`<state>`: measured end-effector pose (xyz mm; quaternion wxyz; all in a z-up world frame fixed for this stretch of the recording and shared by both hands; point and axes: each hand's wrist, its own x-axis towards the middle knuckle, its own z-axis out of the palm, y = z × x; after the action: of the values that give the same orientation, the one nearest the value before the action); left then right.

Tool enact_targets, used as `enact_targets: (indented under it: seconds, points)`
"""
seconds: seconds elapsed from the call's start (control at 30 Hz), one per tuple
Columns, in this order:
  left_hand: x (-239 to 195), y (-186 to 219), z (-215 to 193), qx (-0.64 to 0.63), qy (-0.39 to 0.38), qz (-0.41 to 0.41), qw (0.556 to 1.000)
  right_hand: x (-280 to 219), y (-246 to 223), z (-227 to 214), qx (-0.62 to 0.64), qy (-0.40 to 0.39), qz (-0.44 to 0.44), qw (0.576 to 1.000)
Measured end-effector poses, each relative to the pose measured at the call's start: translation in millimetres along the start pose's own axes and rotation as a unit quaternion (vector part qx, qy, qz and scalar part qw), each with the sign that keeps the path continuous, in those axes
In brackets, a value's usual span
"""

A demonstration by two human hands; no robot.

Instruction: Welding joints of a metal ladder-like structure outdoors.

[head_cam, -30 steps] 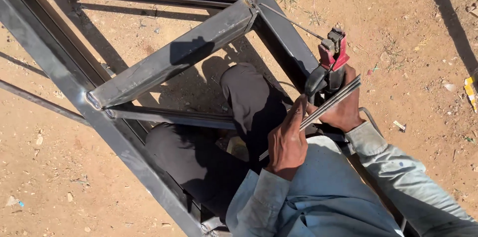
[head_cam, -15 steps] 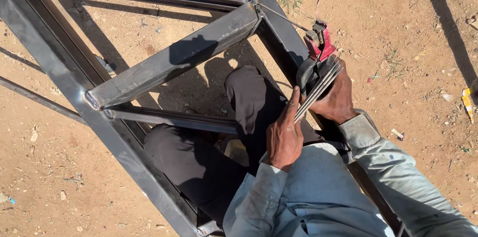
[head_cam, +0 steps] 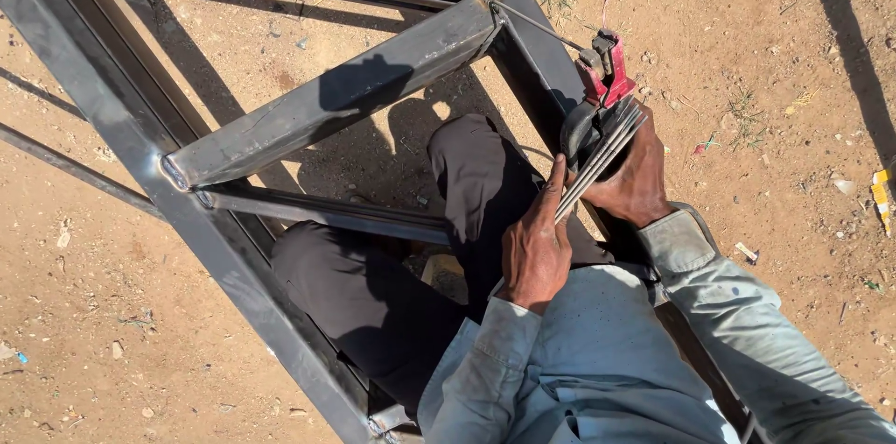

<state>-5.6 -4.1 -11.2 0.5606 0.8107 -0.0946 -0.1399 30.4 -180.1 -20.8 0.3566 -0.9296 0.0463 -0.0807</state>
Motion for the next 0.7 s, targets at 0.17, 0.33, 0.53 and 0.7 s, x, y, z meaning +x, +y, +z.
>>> enact_targets:
  seconds: [0.17, 0.33, 0.53, 0.7]
  points:
    - [0, -2, 3, -0.002, -0.006, -0.007, 1.0, -1, 6, 0, 0.0, 0.005, -0.007, 1.0]
    - [-1, 0, 0, -0.001, -0.014, 0.001, 1.0, -3, 10, 3, -0.01, 0.01, -0.004, 1.0]
    - [0, 0, -1, -0.005, 0.003, 0.021, 1.0, -1, 2, 1, -0.001, 0.008, -0.004, 1.0]
    - [-1, -3, 2, -0.009, -0.003, 0.024, 1.0, -2, 4, 0, 0.003, 0.01, -0.017, 1.0]
